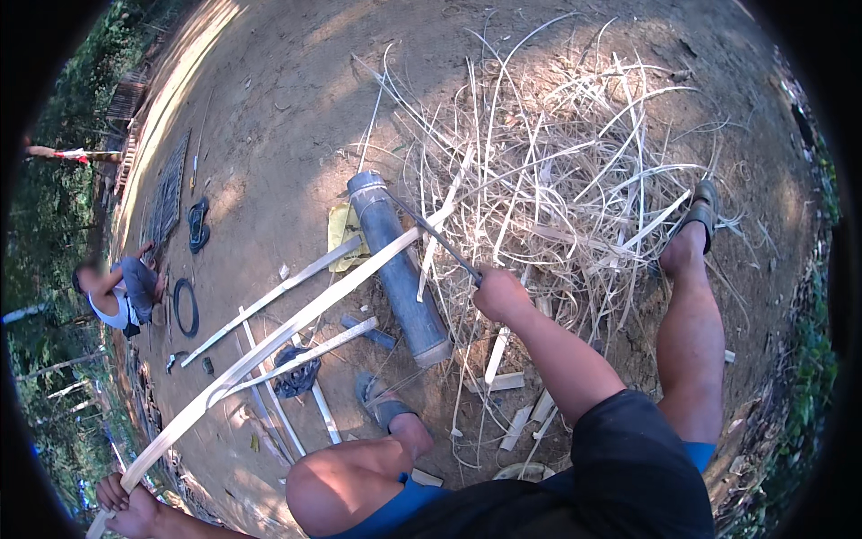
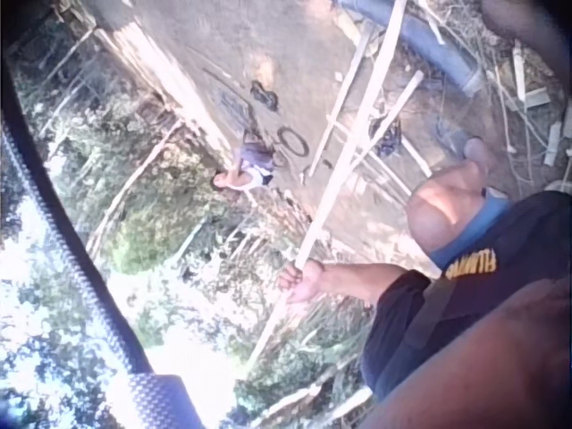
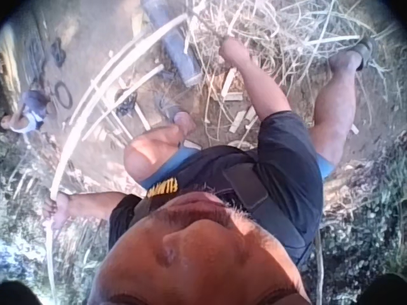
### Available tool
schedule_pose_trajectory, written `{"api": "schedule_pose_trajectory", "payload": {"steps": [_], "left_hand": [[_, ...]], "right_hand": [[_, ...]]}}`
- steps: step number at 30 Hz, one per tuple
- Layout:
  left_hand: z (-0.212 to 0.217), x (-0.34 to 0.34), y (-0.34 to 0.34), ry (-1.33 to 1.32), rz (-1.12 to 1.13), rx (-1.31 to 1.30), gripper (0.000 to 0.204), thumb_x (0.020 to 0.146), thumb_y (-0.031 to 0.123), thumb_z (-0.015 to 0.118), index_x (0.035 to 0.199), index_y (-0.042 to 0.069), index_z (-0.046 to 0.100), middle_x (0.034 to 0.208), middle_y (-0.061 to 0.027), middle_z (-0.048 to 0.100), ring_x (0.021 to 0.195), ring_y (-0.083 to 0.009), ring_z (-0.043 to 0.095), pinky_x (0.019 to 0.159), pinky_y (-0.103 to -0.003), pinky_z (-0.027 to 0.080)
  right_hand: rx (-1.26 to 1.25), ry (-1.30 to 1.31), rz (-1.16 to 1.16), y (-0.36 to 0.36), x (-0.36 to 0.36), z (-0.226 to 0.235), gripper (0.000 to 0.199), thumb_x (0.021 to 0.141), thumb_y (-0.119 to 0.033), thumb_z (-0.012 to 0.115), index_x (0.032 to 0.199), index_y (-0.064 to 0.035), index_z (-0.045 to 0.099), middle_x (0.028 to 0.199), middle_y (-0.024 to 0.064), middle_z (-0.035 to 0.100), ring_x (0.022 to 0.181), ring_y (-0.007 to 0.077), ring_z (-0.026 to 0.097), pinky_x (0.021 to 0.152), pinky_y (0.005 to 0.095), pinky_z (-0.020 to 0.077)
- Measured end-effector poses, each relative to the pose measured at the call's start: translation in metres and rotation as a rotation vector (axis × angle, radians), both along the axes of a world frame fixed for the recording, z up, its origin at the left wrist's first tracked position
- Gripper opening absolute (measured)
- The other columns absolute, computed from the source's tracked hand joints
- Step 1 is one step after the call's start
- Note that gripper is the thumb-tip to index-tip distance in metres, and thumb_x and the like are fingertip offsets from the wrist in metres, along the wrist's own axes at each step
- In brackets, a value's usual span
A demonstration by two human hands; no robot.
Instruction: The person uses a large knife to strip and thin long bamboo pieces by hand while sitting on the ground.
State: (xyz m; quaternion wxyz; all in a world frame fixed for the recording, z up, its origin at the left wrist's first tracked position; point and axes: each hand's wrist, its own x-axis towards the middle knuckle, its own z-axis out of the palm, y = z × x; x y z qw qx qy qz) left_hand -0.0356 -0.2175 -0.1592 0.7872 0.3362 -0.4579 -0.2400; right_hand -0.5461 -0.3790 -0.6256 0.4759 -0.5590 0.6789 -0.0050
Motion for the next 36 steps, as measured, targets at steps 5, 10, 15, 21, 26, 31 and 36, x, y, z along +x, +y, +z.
{"api": "schedule_pose_trajectory", "payload": {"steps": [5, 10, 15, 21, 26, 31, 36], "left_hand": [[-0.009, -0.013, -0.002, 0.013, 0.014, 0.061, 0.073, 0.089, 0.075, 0.009, 0.064, 0.011, 0.032, 0.056, -0.0016, 0.026, 0.047, -0.0127, 0.022, 0.046, -0.028, 0.02], [-0.016, -0.016, 0.008, 0.002, -0.074, -0.037, 0.071, 0.09, 0.074, 0.01, 0.064, 0.011, 0.032, 0.056, -0.001, 0.027, 0.047, -0.0127, 0.022, 0.046, -0.028, 0.02], [-0.022, -0.027, 0.014, 0.016, -0.17, -0.114, 0.072, 0.09, 0.074, 0.01, 0.064, 0.011, 0.033, 0.056, -0.0011, 0.028, 0.047, -0.013, 0.022, 0.046, -0.028, 0.02], [-0.021, -0.012, 0.014, 0.06, 0.05, 0.045, 0.072, 0.089, 0.073, 0.012, 0.068, 0.009, 0.036, 0.057, -0.0019, 0.03, 0.048, -0.0135, 0.026, 0.045, -0.028, 0.024], [-0.016, -0.015, 0.009, 0.098, 0.002, 0.057, 0.072, 0.091, 0.073, 0.013, 0.069, 0.008, 0.036, 0.059, -0.0027, 0.03, 0.049, -0.014, 0.025, 0.047, -0.028, 0.024], [0.05, -0.006, 0.037, 0.038, -0.052, 0.083, 0.072, 0.092, 0.072, 0.012, 0.07, 0.007, 0.035, 0.06, -0.0036, 0.029, 0.051, -0.0145, 0.025, 0.048, -0.029, 0.023], [0.078, -0.024, 0.084, 0.068, -0.152, 0.103, 0.071, 0.092, 0.071, 0.012, 0.072, 0.007, 0.035, 0.062, -0.0037, 0.03, 0.052, -0.0145, 0.026, 0.048, -0.029, 0.025]], "right_hand": [[0.138, 0.075, -0.081, -0.001, -0.038, -0.063, 0.035, 0.083, -0.016, 0.057, 0.115, -0.0026, 0.062, 0.118, 0.0213, 0.062, 0.111, 0.0341, 0.06, 0.093, 0.0398, 0.0488], [0.095, -0.027, -0.175, 0.009, -0.012, -0.055, 0.036, 0.083, -0.015, 0.055, 0.115, -0.0008, 0.061, 0.112, 0.0229, 0.064, 0.106, 0.0374, 0.062, 0.092, 0.042, 0.0486], [-0.129, -0.148, -0.026, 0.039, 0.02, 0.002, 0.027, 0.082, -0.015, 0.057, 0.105, -0.0016, 0.059, 0.096, 0.0236, 0.065, 0.097, 0.0378, 0.063, 0.086, 0.0454, 0.0489], [-0.213, 0.01, 0.045, 0.033, -0.019, -0.087, 0.026, 0.079, -0.017, 0.059, 0.099, -0.0006, 0.063, 0.089, 0.024, 0.067, 0.085, 0.0387, 0.066, 0.076, 0.0442, 0.0526], [-0.102, -0.049, -0.244, 0.022, -0.022, -0.116, 0.026, 0.077, -0.022, 0.06, 0.089, 0.0007, 0.065, 0.087, 0.0235, 0.067, 0.082, 0.0382, 0.067, 0.073, 0.042, 0.0523], [0.015, -0.194, -0.325, 0.04, -0.021, -0.068, 0.029, 0.078, -0.021, 0.057, 0.096, 0.0014, 0.065, 0.096, 0.0258, 0.067, 0.093, 0.0391, 0.065, 0.084, 0.0421, 0.0501], [0.103, -0.23, -0.358, 0.079, -0.023, -0.023, 0.032, 0.08, -0.025, 0.06, 0.099, 0.0003, 0.064, 0.09, 0.0217, 0.068, 0.087, 0.035, 0.067, 0.079, 0.0414, 0.0511]]}}
